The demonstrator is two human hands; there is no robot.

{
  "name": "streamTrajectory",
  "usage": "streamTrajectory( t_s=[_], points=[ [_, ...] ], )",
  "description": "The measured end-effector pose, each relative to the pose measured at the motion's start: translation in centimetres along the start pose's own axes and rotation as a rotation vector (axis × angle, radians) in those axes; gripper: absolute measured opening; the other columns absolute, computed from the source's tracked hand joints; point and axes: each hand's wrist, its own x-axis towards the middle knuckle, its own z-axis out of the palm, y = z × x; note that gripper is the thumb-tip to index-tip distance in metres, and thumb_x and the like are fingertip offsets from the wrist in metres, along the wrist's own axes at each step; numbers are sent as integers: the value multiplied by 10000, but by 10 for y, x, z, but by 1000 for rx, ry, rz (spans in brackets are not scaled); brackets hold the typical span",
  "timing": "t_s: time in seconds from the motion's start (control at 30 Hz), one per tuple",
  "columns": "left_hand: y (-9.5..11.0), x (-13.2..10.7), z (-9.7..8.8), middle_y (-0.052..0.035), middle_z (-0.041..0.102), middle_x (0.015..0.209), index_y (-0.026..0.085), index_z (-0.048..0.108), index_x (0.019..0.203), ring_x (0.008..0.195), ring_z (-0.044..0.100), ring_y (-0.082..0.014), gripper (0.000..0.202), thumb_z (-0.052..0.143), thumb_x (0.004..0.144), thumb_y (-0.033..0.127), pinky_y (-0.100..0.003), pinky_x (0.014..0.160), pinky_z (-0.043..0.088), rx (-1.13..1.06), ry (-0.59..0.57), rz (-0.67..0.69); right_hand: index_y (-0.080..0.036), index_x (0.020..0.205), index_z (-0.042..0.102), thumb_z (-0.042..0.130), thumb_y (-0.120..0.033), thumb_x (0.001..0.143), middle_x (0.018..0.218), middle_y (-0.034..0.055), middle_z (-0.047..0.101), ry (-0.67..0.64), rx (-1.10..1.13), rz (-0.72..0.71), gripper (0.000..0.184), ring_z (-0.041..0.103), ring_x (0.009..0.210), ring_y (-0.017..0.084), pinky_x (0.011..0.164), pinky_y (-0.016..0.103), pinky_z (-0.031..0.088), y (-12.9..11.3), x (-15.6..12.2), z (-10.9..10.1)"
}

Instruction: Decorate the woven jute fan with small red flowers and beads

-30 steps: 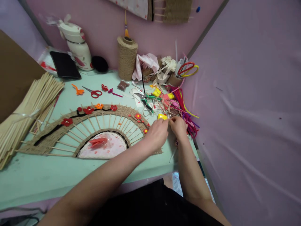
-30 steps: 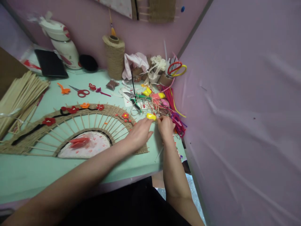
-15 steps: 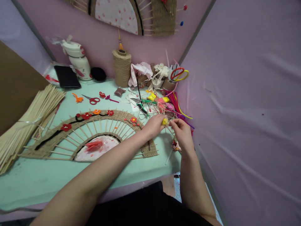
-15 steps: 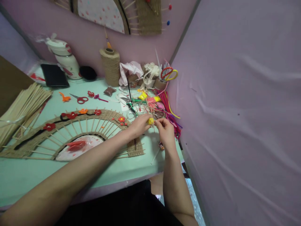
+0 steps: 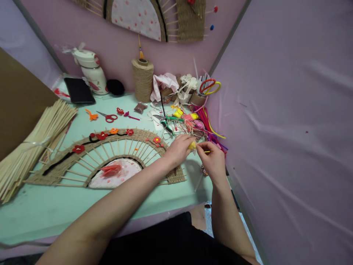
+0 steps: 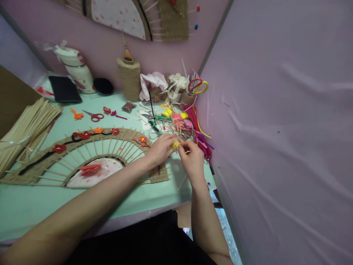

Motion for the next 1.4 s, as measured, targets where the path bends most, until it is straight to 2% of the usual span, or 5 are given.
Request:
streamTrajectory(
  t_s=[0.27, 0.5, 0.87, 1.07, 1.4],
  points=[
    [-3, -5, 0, -115, 669, 1187, 178, 647, 1188, 1126, 590, -257, 408, 646, 786, 110, -444, 1017, 449, -69, 1, -55, -196, 789, 609, 544, -240, 823, 742, 24, 634, 114, -121, -72, 86, 567, 671, 166, 688, 305, 452, 5, -3, 0],
    [-2, -4, 0, -128, 660, 1184, 143, 642, 1189, 1131, 565, -260, 386, 600, 807, 102, -429, 1014, 447, -61, 8, -71, -206, 909, 695, 566, -227, 898, 882, 50, 592, 76, -148, -383, 132, 591, 839, 179, 753, 315, 492, -4, -9, -6],
    [8, -6, 2, -109, 652, 1164, 158, 626, 1201, 1138, 541, -245, 382, 541, 836, 82, -421, 1017, 438, 31, -24, -47, -245, 930, 731, 551, -236, 910, 885, 47, 601, 63, -157, -315, 182, 576, 837, 188, 757, 341, 490, -1, -11, 0],
    [15, -5, 4, -135, 667, 1103, 100, 615, 1195, 1101, 552, -255, 340, 557, 862, 140, -392, 993, 444, 71, -83, -83, -218, 881, 714, 547, -243, 914, 865, 58, 603, 52, -264, -355, 172, 548, 828, 198, 766, 344, 468, 3, -11, -1],
    [28, -6, 33, -102, 658, 1057, 117, 648, 1081, 1060, 541, -240, 231, 503, 905, 157, -356, 973, 439, 120, -102, -65, -198, 802, 604, 554, -183, 841, 845, 49, 579, 2, -349, -342, 66, 551, 821, 206, 777, 354, 460, 29, -12, -12]
  ],
)
